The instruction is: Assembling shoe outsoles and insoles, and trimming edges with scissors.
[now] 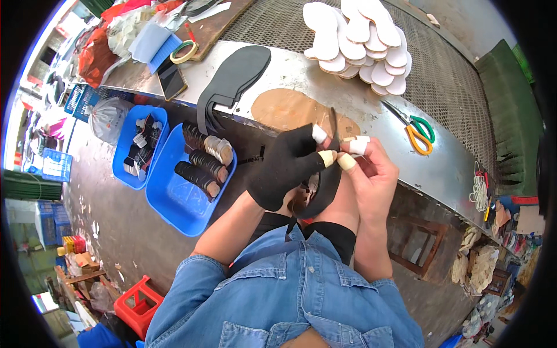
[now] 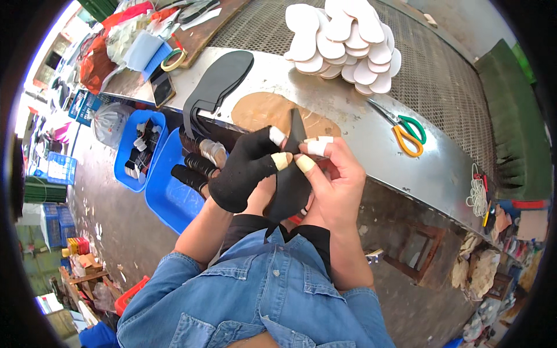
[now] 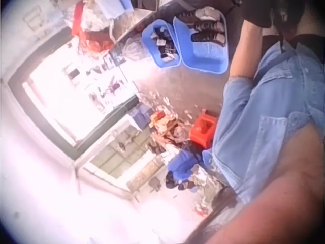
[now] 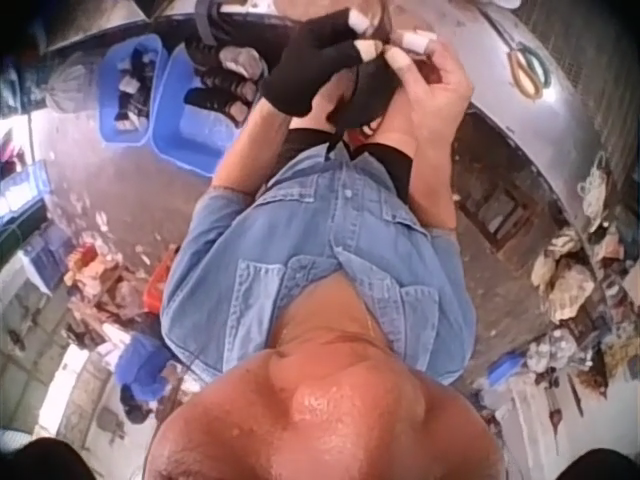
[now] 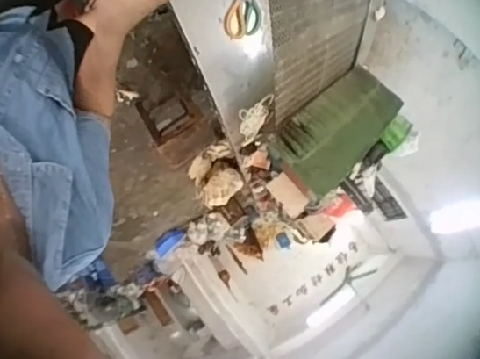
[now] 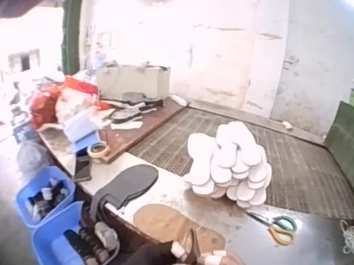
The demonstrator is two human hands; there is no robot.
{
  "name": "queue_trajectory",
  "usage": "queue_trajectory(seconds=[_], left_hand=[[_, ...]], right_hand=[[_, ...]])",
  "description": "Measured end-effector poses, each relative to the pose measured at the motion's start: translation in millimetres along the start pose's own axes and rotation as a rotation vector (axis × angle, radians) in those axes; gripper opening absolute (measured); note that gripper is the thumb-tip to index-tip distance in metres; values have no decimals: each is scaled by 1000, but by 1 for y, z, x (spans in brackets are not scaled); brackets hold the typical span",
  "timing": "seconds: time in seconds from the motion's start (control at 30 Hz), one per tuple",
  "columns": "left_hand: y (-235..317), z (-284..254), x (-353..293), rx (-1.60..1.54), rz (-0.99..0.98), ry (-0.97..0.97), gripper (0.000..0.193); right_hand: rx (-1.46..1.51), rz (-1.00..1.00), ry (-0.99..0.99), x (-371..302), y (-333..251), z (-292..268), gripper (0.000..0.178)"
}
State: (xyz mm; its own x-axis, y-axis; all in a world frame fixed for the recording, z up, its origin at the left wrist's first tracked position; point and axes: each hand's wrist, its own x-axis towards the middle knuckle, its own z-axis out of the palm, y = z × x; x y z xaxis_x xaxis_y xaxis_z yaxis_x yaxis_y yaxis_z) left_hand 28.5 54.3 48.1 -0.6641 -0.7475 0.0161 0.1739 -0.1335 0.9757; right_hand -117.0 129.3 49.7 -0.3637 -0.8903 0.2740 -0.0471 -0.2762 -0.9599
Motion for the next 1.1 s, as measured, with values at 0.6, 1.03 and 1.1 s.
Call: queue_trajectory(seconds=[0.6, 1.03, 1.1], left_hand=[[-11, -6, 0, 100, 73, -55, 32], [-6, -5, -10, 293, 170, 222, 21], [-8, -9, -11, 229, 196, 206, 19]], right_hand=[[398, 258, -190, 2, 4, -14, 14], [383, 305, -82, 7, 33, 6, 12], [376, 312, -168, 10, 30, 9, 10]])
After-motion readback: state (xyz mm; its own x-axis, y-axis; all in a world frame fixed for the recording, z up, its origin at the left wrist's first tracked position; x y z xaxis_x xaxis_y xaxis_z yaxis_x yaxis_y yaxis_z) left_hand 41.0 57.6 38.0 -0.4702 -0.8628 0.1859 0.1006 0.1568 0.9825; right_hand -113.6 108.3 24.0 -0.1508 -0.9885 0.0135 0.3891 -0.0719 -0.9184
